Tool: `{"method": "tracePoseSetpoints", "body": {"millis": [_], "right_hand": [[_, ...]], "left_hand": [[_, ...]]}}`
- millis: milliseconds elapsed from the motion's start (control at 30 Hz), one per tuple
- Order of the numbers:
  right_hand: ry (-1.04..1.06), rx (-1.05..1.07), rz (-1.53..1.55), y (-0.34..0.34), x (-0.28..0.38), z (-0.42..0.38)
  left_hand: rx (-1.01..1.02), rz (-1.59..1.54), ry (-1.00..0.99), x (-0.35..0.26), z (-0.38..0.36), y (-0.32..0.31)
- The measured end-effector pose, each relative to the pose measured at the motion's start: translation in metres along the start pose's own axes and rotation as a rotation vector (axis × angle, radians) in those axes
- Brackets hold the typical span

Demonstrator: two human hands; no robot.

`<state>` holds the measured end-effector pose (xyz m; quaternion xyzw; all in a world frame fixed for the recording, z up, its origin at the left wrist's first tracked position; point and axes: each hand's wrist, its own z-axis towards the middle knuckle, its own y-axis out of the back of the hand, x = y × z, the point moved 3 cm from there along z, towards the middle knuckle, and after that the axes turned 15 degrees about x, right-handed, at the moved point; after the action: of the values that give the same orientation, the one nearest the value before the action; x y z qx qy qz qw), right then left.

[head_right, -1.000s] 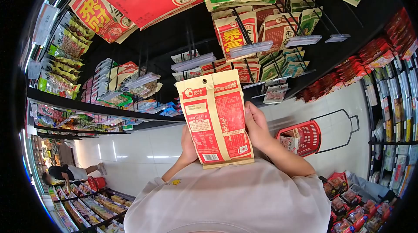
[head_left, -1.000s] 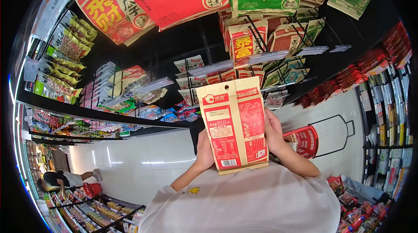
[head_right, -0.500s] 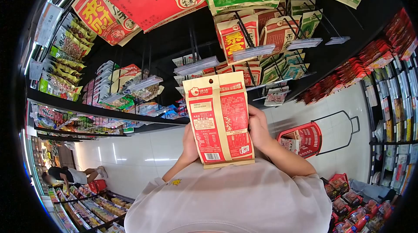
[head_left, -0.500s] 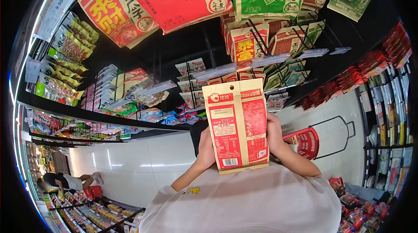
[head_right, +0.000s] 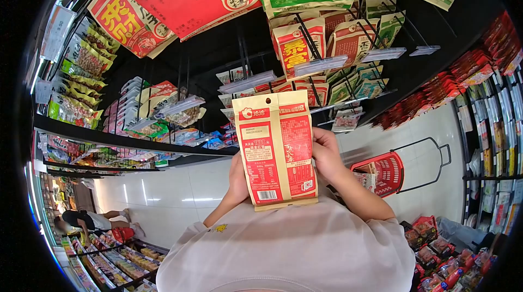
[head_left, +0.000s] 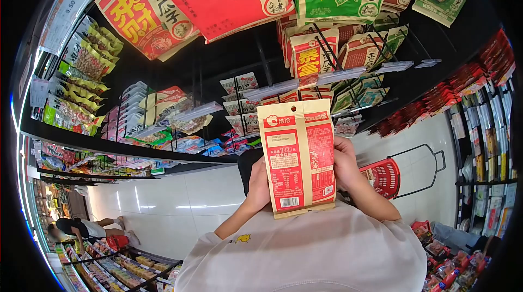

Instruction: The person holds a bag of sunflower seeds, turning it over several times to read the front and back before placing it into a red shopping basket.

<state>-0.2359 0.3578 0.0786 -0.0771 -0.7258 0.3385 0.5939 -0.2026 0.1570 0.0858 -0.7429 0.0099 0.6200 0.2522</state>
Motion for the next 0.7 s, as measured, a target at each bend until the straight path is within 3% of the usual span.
{"method": "tracePoseSetpoints", "body": {"millis": [700], "right_hand": [[-0.112,0.117,-0.148,-0.0027,0.0070,-0.0031]], "left_hand": [[0.037,-0.064,0.046,0.0059,-0.0033,0.0035]]}}
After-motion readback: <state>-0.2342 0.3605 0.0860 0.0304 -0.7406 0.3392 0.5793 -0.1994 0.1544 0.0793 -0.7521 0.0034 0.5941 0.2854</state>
